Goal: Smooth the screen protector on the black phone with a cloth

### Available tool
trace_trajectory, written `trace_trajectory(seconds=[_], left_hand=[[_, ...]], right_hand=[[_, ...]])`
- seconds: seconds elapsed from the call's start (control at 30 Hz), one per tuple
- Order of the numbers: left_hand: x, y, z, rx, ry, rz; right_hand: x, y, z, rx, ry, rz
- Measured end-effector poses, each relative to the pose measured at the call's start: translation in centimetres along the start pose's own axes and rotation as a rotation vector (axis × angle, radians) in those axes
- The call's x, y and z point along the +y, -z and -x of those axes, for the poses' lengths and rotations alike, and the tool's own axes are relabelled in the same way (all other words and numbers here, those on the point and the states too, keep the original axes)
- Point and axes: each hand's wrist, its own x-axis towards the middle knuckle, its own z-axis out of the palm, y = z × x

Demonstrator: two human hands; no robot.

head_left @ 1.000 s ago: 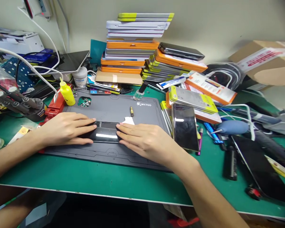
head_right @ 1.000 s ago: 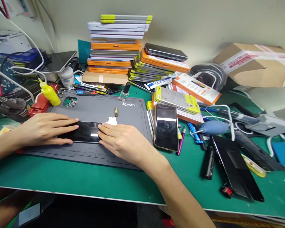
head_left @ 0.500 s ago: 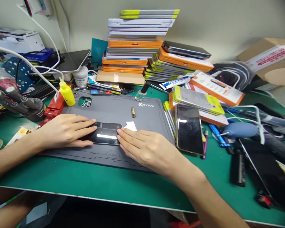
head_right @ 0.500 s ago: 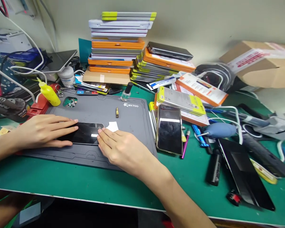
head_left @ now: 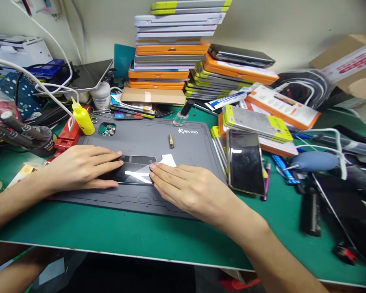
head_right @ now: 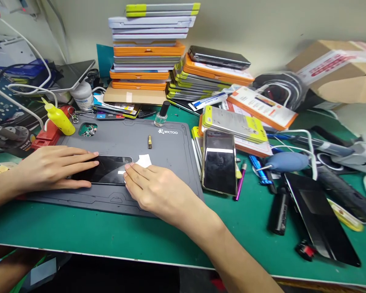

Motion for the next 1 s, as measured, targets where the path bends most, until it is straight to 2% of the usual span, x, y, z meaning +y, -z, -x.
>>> trace_trajectory(seconds=[0.23,0.43,0.7,1.0], left_hand=[[-0.15,-0.06,0.14,-0.044,0.07,0.137],[-0.11,-0.12,0.05,-0.023,0.044,0.115],[-0.15,-0.15,0.08,-0.081,0.197,0.333],[-0.11,-0.85,0.12,-0.139,0.234,0.377]], right_hand=[[0.0,0.2,-0.15,0.004,-0.018,-0.006],[-0.06,0.45,-0.44,0.017,-0.022,-0.006],[-0.04,0.55,-0.27,0.022,-0.022,-0.002],[-0.2,0.61,-0.28,0.033,-0.033,0.0]])
